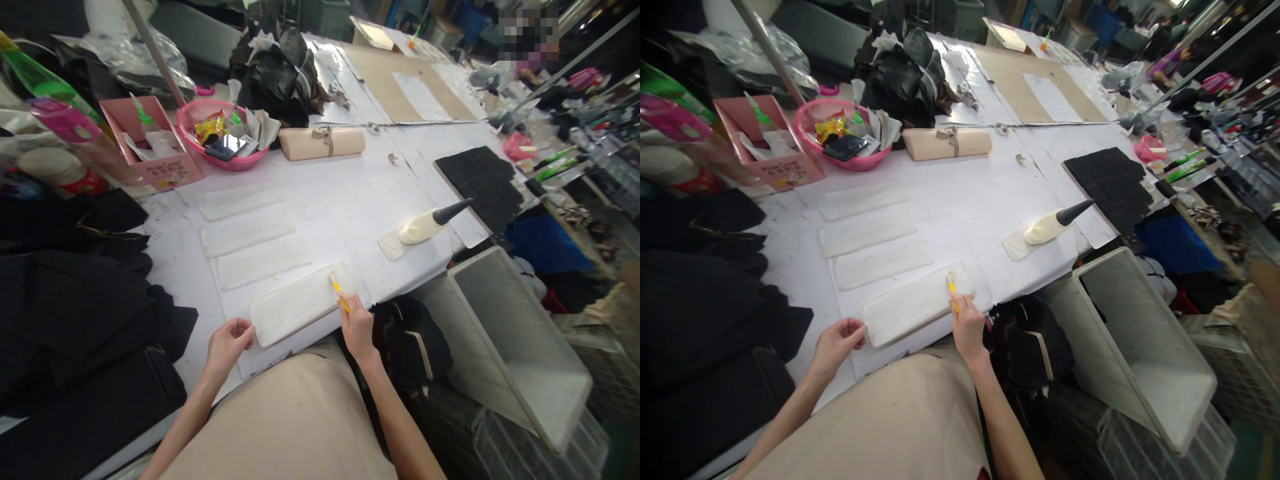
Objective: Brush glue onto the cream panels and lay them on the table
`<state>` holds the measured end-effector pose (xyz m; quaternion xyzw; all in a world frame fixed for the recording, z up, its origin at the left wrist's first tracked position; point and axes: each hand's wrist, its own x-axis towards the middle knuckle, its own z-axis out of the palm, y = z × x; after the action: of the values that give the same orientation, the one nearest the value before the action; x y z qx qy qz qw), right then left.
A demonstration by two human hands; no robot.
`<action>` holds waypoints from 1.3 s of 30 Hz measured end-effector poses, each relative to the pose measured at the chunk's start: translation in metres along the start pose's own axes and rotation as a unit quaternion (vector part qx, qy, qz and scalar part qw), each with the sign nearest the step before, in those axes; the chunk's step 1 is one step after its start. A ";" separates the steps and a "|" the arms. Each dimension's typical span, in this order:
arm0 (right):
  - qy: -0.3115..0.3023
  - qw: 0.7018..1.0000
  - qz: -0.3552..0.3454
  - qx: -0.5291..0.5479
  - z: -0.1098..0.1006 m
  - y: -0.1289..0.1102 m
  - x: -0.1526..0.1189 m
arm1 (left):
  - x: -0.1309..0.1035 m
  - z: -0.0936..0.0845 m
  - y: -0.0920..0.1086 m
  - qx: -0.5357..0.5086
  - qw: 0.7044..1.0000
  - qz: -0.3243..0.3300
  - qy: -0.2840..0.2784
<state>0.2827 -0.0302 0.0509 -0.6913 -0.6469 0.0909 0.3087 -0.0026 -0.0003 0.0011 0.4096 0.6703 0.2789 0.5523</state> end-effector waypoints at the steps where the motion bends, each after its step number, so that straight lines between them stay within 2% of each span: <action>1: -0.024 1.000 -0.011 0.013 0.001 -0.002 -0.002 | -0.001 0.000 -0.001 0.009 1.000 0.009 0.006; 3: -0.065 0.995 -0.021 0.076 -0.001 -0.008 -0.009 | -0.003 0.000 -0.002 0.031 0.999 0.024 0.023; 5: -0.074 0.985 0.001 0.159 -0.006 -0.012 -0.015 | -0.005 0.001 -0.002 0.044 0.998 0.035 0.039; 9: -0.019 0.959 0.086 0.271 -0.013 -0.011 -0.011 | -0.013 0.004 -0.001 0.072 0.994 0.050 0.064; 16: 0.039 0.940 0.129 0.312 -0.014 0.011 0.008 | -0.033 0.006 0.012 0.178 0.957 0.172 0.149; 20: 0.083 0.933 0.157 0.313 -0.020 0.026 0.015 | -0.041 0.008 0.019 0.172 0.949 0.208 0.165; 23: 0.113 0.926 0.176 0.314 -0.027 0.036 0.023 | -0.041 0.007 0.025 0.075 0.970 0.166 0.162; 25: 0.134 0.919 0.186 0.320 -0.031 0.042 0.028 | -0.041 0.007 0.030 -0.017 0.983 0.120 0.135; 28: 0.165 0.909 0.194 0.330 -0.036 0.051 0.034 | -0.040 0.007 0.043 -0.122 0.986 0.065 0.089; 31: 0.187 0.903 0.203 0.328 -0.041 0.059 0.038 | -0.040 0.009 0.055 -0.171 0.982 0.017 0.071; 34: 0.201 0.897 0.216 0.331 -0.046 0.066 0.041 | -0.039 0.011 0.059 -0.159 0.985 -0.005 0.069; 39: 0.209 0.891 0.231 0.331 -0.050 0.073 0.042 | -0.036 0.007 0.049 0.039 0.991 0.032 0.125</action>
<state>0.3764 -0.0043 0.0624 -0.6823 -0.3218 0.2223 0.6176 0.0184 -0.0067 0.0583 0.4141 0.7311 0.3188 0.4386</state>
